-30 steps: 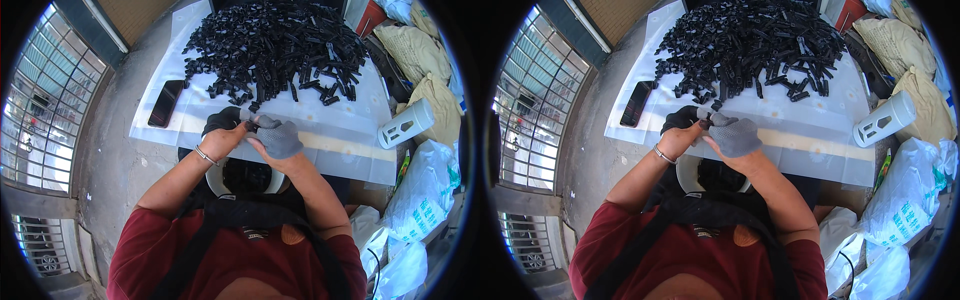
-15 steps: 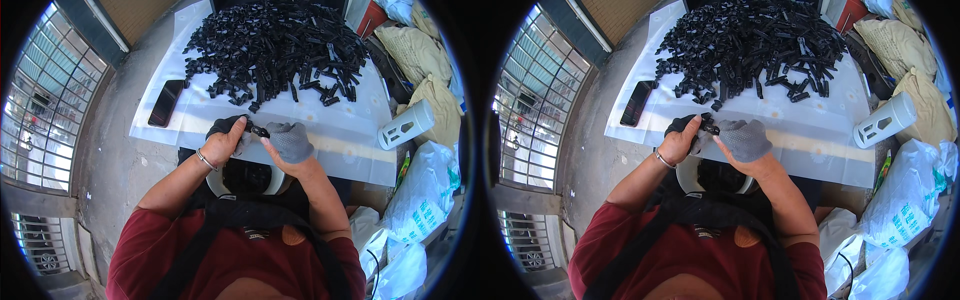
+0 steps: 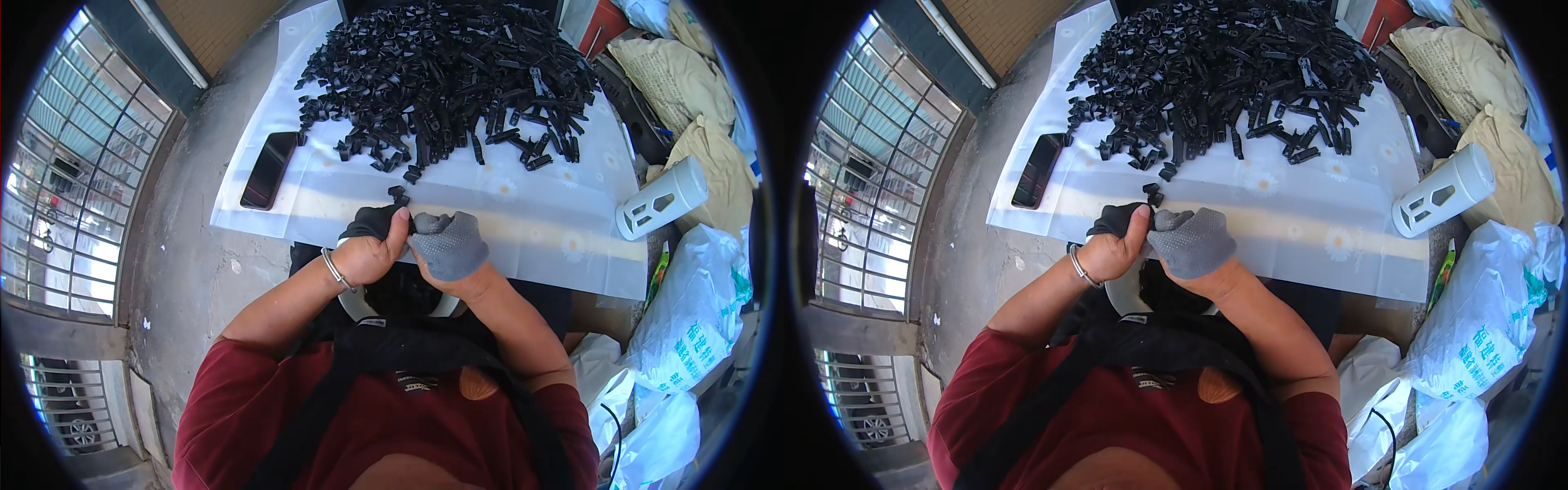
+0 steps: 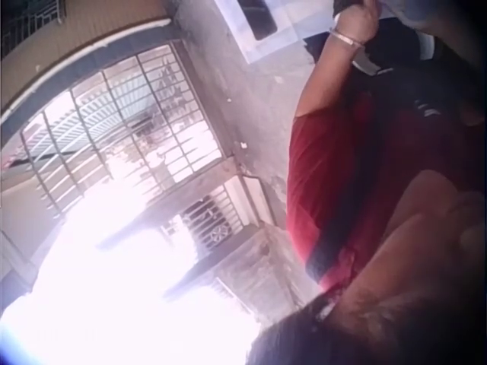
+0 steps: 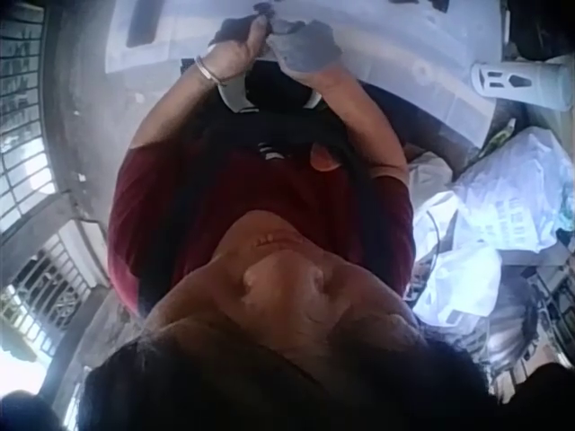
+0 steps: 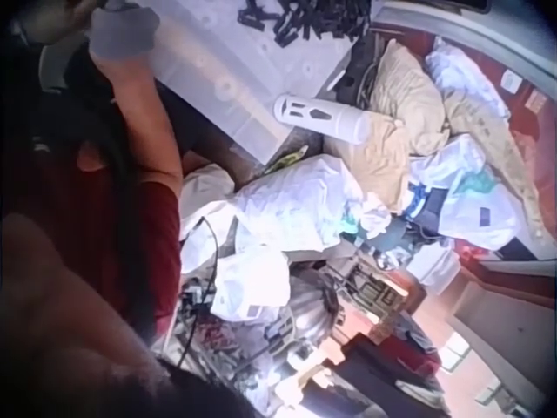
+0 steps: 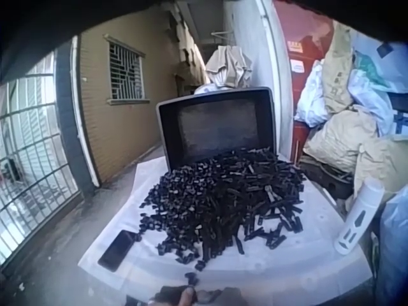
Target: Sorting small black plastic components from a pile into a container.
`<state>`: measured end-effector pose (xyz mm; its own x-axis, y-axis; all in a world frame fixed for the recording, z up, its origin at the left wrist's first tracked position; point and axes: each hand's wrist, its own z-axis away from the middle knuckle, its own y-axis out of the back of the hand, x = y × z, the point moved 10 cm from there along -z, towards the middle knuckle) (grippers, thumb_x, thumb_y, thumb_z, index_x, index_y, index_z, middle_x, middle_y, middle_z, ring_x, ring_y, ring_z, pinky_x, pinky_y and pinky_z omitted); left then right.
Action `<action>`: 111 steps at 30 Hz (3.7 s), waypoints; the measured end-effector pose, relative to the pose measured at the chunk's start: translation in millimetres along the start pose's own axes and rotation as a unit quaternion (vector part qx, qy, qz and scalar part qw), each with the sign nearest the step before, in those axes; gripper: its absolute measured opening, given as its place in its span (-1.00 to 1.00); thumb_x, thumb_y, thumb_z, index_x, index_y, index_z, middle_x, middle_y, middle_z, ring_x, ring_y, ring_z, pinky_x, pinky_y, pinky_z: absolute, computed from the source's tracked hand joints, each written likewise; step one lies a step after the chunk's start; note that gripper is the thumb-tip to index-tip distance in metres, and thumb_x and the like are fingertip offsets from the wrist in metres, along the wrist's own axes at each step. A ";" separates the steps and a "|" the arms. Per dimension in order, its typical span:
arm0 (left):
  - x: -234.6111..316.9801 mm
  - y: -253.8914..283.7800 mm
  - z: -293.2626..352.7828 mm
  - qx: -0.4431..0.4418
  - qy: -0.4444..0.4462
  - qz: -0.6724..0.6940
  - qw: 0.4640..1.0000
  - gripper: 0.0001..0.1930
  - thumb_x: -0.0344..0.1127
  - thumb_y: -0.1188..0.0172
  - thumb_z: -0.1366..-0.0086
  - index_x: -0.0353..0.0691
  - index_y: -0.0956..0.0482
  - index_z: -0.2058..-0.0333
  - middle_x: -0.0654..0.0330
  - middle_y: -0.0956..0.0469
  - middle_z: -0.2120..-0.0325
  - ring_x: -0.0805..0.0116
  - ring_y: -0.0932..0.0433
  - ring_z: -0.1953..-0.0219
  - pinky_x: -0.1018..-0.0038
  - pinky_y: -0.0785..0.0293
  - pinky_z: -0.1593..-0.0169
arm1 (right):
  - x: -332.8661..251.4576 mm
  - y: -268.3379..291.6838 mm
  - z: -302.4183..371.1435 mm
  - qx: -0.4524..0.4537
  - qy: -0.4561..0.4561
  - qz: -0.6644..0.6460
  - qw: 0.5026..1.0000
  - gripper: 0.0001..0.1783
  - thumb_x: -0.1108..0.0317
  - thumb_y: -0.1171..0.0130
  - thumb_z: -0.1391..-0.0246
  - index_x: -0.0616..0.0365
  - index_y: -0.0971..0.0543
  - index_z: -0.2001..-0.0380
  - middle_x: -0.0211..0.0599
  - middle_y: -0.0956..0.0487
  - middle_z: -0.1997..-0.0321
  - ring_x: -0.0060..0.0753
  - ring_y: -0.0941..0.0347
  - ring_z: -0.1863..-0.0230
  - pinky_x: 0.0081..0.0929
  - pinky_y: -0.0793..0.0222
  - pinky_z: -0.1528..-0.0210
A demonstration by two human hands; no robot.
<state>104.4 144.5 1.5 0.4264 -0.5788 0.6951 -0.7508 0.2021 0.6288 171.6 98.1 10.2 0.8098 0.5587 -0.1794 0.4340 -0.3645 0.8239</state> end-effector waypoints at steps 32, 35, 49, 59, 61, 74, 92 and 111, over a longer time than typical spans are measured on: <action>-17.7 -19.1 -19.8 -0.042 -0.073 -0.269 0.959 -0.80 -0.39 0.00 -0.03 -0.22 -0.49 0.33 0.05 -0.49 0.47 0.10 -0.49 0.44 0.30 -0.43 0.35 | 96.4 -12.0 -11.9 -0.024 -0.140 0.086 0.986 -0.71 0.27 -0.02 0.03 0.22 -0.48 0.27 -0.03 -0.50 0.30 -0.01 -0.40 0.25 -0.16 -0.29 0.18; -17.8 -5.4 -15.6 -0.007 -0.064 -0.228 0.972 -0.82 -0.41 -0.05 -0.01 -0.23 -0.48 0.34 0.05 -0.48 0.49 0.09 -0.48 0.46 0.29 -0.42 0.38 | 80.7 -3.6 -9.1 -0.015 -0.183 -0.065 0.981 -0.70 0.24 -0.01 0.01 0.24 -0.48 0.29 -0.02 -0.50 0.36 0.03 -0.39 0.29 -0.18 -0.29 0.20; 19.2 -9.1 -9.8 0.022 -0.063 -0.082 0.994 -0.77 -0.47 -0.04 -0.04 -0.32 -0.46 0.26 0.03 -0.51 0.52 0.18 -0.52 0.52 0.40 -0.44 0.41 | 42.0 10.8 -5.2 0.091 -0.118 -0.052 0.987 -0.80 0.25 -0.14 0.14 0.15 -0.51 0.47 -0.25 -0.48 0.54 -0.15 -0.39 0.51 -0.30 -0.27 0.45; -47.3 -52.9 14.8 -0.017 0.352 0.523 0.776 -0.56 0.04 0.12 -0.27 -0.25 -0.49 0.22 0.20 -0.51 0.45 0.47 -0.44 0.37 0.58 -0.37 0.28 | 37.2 14.5 -1.6 0.122 -0.106 -0.191 0.968 -0.73 0.26 -0.13 0.08 0.18 -0.49 0.30 -0.22 -0.51 0.44 -0.20 -0.42 0.43 -0.32 -0.28 0.33; -63.0 -45.2 13.1 -0.017 0.311 0.448 0.838 -0.56 0.03 0.13 -0.28 -0.26 -0.50 0.28 0.22 -0.50 0.49 0.48 -0.44 0.42 0.56 -0.36 0.35 | 24.9 20.5 -9.3 0.093 -0.069 -0.133 0.984 -0.71 0.23 -0.12 0.05 0.19 -0.49 0.28 -0.21 -0.51 0.41 -0.18 -0.42 0.40 -0.31 -0.28 0.30; -26.6 -5.0 -5.1 0.014 0.107 0.145 0.984 -0.60 -0.14 0.21 -0.32 -0.29 -0.44 0.54 0.06 -0.40 0.73 0.14 -0.39 0.67 0.34 -0.29 0.53 | 18.4 21.0 -3.4 0.002 -0.037 -0.022 0.999 -0.86 0.29 -0.05 0.08 0.07 -0.52 0.45 -0.28 -0.50 0.46 -0.16 -0.42 0.40 -0.25 -0.30 0.36; -8.9 18.3 -13.8 0.038 -0.031 -0.260 0.964 -0.72 -0.16 0.03 -0.17 -0.27 -0.50 0.43 0.03 -0.50 0.49 0.07 -0.49 0.43 0.29 -0.41 0.35 | 119.5 9.1 -36.7 0.079 -0.122 0.162 0.976 -0.70 0.44 0.00 0.16 0.11 -0.51 0.26 -0.09 -0.50 0.22 -0.08 -0.42 0.20 -0.24 -0.34 0.18; -28.7 -2.8 -22.5 -0.042 -0.014 -0.260 0.965 -0.83 -0.34 -0.05 -0.02 -0.26 -0.48 0.40 -0.03 -0.49 0.49 0.03 -0.49 0.44 0.26 -0.43 0.33 | 117.4 1.8 -31.2 0.008 -0.129 0.187 0.974 -0.68 0.55 -0.01 0.24 0.06 -0.54 0.32 -0.14 -0.50 0.21 -0.11 -0.43 0.21 -0.28 -0.36 0.20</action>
<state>105.6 178.3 -12.3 0.7194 -0.6402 0.2694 -0.3949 -0.0580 0.9169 255.2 186.2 7.4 0.9836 0.1802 0.0014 0.0940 -0.5195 0.8493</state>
